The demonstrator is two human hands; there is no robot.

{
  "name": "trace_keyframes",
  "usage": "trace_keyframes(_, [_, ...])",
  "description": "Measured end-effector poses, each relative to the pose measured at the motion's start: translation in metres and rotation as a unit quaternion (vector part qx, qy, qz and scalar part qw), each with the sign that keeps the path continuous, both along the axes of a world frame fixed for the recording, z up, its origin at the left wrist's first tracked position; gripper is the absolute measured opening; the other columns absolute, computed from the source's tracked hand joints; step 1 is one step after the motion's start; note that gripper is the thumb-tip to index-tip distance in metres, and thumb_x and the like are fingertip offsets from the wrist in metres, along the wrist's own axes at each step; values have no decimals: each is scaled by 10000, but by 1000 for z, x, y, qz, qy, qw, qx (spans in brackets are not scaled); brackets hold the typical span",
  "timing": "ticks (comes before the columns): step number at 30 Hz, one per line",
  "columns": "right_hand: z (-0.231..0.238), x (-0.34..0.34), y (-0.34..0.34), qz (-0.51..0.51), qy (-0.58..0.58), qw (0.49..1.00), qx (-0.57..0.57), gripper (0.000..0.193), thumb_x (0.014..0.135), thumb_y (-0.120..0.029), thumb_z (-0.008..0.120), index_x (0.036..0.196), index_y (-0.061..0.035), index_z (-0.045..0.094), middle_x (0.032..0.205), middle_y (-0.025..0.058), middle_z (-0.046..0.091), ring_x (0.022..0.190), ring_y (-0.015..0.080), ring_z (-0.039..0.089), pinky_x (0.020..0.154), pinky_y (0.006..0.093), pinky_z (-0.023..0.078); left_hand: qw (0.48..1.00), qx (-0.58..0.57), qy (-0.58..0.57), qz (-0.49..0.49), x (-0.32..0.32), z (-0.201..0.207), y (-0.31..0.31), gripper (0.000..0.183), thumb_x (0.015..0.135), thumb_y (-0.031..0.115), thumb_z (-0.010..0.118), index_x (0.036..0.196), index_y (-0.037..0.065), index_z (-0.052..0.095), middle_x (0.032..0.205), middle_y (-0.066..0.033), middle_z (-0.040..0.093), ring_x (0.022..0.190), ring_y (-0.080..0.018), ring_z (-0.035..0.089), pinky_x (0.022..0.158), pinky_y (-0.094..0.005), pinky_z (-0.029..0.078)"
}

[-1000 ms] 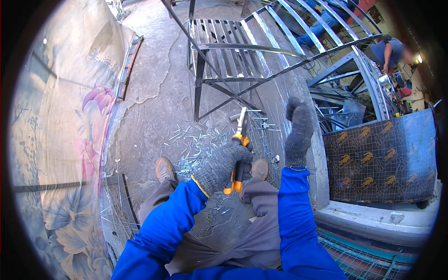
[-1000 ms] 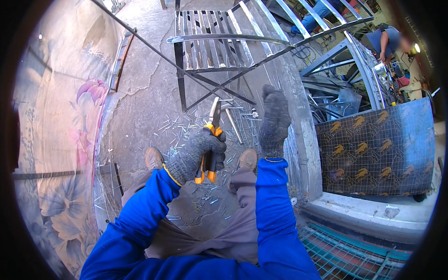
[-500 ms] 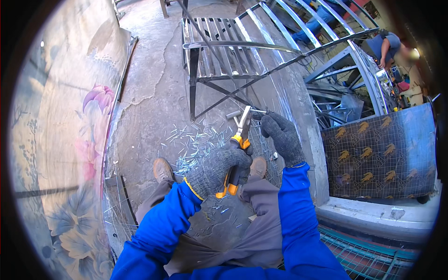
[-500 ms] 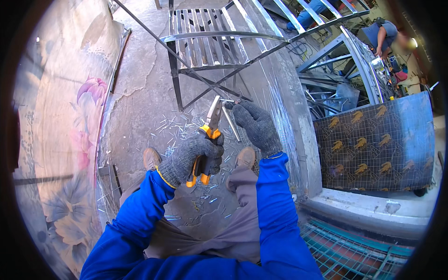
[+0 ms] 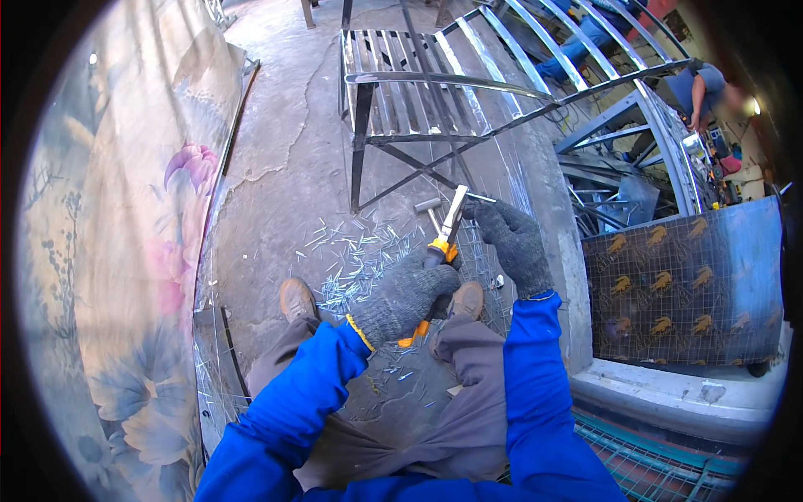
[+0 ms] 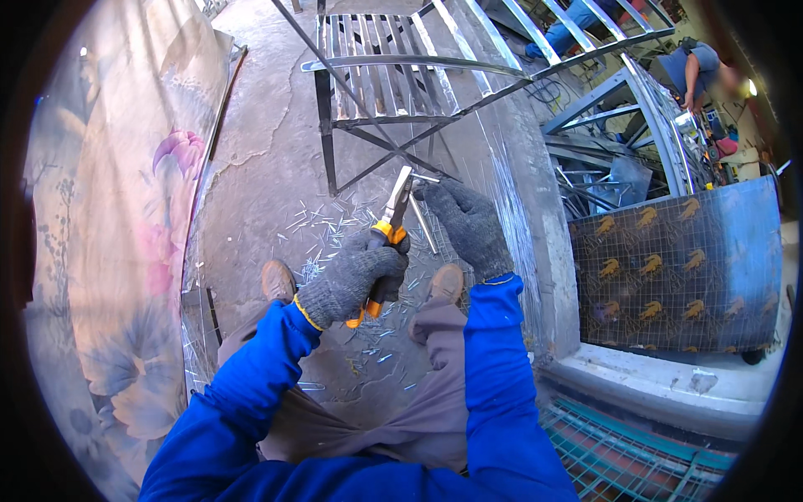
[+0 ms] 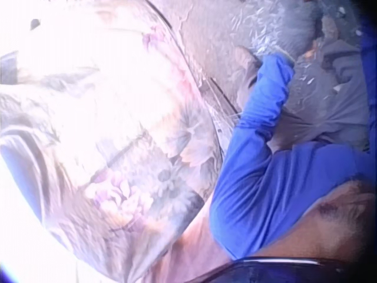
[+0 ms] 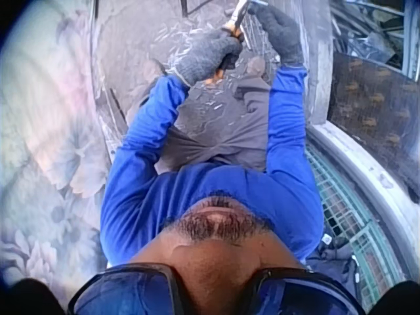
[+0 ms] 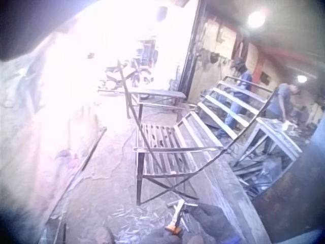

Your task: Cutting metal wire into small pieces using pliers on a fabrication floor.

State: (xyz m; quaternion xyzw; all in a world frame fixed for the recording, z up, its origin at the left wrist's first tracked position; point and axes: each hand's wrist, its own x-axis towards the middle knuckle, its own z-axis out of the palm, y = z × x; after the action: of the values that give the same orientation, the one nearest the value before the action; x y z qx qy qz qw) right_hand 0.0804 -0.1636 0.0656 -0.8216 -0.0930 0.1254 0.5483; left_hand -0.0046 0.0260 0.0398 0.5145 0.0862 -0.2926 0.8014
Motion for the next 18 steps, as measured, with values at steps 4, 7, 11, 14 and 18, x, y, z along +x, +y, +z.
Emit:
trace_keyframes(4, [8,-2,3,7,-15,1000,-11,316,971,-235,624,1185,-8,679,1058,95,720,991,148,651,876,297,509,995,95,-22,-1,0,-9,-2,265,852,138,644,1043,-21,551,691,-34,536,585,-123,557,547,-283,490])
trace_keyframes(7, [8,-3,1,18,-45,998,-31,315,975,-253,621,1176,-20,686,1053,97,721,986,154,655,875,305,507,985,139,-91,40,-4,-8,-6,273,849,141,637,1049,-23,553,697,-41,542,597,-124,570,542,-287,490])
trace_keyframes(11, [7,-3,2,28,-69,997,-28,308,977,-262,619,1168,-32,693,1048,101,723,979,158,659,867,307,507,941,260,-197,91,-4,-9,-10,284,851,162,632,1059,-16,557,705,-43,550,588,-118,557,543,-287,487])
trace_keyframes(14, [7,-4,3,13,-97,994,-43,293,975,-261,621,1142,-35,705,1034,106,727,964,158,664,853,309,511,968,195,-147,60,3,5,-3,285,852,159,629,1067,-10,548,713,-43,550,590,-118,549,539,-289,482])
trace_keyframes(18, [2,-4,3,-2,-103,993,-49,253,973,-217,621,1094,-16,717,1014,105,731,942,154,669,837,308,520,998,8,-55,-9,1,-6,8,270,834,130,632,1053,5,536,712,-45,544,605,-134,551,555,-294,482])
